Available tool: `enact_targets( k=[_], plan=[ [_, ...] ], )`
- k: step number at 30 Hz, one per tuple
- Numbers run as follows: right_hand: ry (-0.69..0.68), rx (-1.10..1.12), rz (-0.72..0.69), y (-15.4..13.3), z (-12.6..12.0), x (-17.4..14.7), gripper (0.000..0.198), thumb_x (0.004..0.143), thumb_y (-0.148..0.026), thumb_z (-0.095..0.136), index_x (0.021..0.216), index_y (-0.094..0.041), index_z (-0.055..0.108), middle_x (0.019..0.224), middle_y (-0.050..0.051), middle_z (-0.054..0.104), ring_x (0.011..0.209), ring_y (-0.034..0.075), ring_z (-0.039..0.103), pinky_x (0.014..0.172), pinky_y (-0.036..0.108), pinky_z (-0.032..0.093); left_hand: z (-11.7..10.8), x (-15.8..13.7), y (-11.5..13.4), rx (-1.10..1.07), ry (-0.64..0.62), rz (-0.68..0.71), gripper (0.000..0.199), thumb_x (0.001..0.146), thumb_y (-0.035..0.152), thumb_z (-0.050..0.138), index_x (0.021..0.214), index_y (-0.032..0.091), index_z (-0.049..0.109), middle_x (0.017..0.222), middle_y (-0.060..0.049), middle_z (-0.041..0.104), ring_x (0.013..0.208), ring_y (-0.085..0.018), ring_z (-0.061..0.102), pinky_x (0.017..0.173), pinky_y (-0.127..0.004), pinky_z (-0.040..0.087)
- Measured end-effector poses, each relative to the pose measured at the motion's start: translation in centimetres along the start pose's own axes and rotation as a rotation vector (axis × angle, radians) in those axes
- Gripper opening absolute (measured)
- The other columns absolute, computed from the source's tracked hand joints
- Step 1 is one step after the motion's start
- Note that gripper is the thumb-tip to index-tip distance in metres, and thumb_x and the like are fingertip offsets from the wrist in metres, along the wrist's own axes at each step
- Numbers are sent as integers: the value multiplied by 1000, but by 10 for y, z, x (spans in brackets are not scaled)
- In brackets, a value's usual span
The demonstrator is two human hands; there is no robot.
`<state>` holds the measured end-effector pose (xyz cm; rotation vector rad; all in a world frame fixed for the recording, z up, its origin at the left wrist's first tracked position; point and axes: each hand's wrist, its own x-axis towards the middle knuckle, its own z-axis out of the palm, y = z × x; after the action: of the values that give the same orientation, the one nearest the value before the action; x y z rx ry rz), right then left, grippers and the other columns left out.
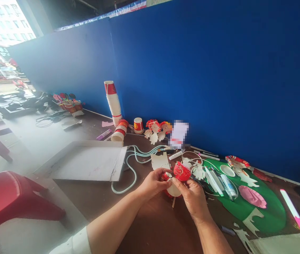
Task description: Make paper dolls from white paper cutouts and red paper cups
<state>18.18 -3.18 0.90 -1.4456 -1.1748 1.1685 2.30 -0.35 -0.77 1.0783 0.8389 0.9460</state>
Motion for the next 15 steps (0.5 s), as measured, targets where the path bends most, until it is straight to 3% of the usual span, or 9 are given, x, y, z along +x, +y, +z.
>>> enact_targets(
  k=[3, 8, 10, 12, 15],
  plan=[
    [26, -45, -32, -5, 0, -2, 43, 70, -55, 74, 98, -22, 77, 94, 6, 78, 92, 32, 69, 84, 42, 54, -2, 1, -1, 47, 4, -15, 41, 67, 16, 73, 107, 14, 64, 75, 3, 57, 64, -7, 48, 61, -19, 41],
    [-120, 175, -138, 4, -7, 3, 62, 72, -57, 73, 127, -30, 63, 131, 6, 65, 124, 32, 56, 104, 44, 43, -6, 4, -4, 112, 70, 28, 20, 68, 11, 68, 87, 14, 62, 70, 3, 55, 64, -9, 50, 65, -22, 44],
    [-21, 278, -164, 12, -11, 8, 66, 76, -64, 66, 133, -31, 58, 143, 6, 55, 134, 30, 47, 111, 45, 36, -7, 2, -3, 244, 155, 193, 13, 71, 10, 65, 83, 16, 63, 73, 1, 58, 70, -12, 53, 71, -26, 47],
    [72, 375, -106, 16, -13, 11, 67, 79, -72, 55, 132, -31, 58, 146, 7, 51, 135, 30, 45, 111, 47, 36, -8, -1, 1, 446, 249, 476, 11, 72, 10, 65, 80, 18, 66, 85, -2, 62, 87, -16, 56, 85, -32, 46],
    [13, 473, 16, 10, -10, 8, 70, 79, -78, 46, 124, -29, 66, 132, 12, 63, 126, 34, 54, 104, 53, 44, -10, -8, 7, 729, 345, 841, 7, 73, 19, 74, 78, 22, 70, 107, -5, 62, 109, -23, 50, 101, -42, 38]
  ],
)
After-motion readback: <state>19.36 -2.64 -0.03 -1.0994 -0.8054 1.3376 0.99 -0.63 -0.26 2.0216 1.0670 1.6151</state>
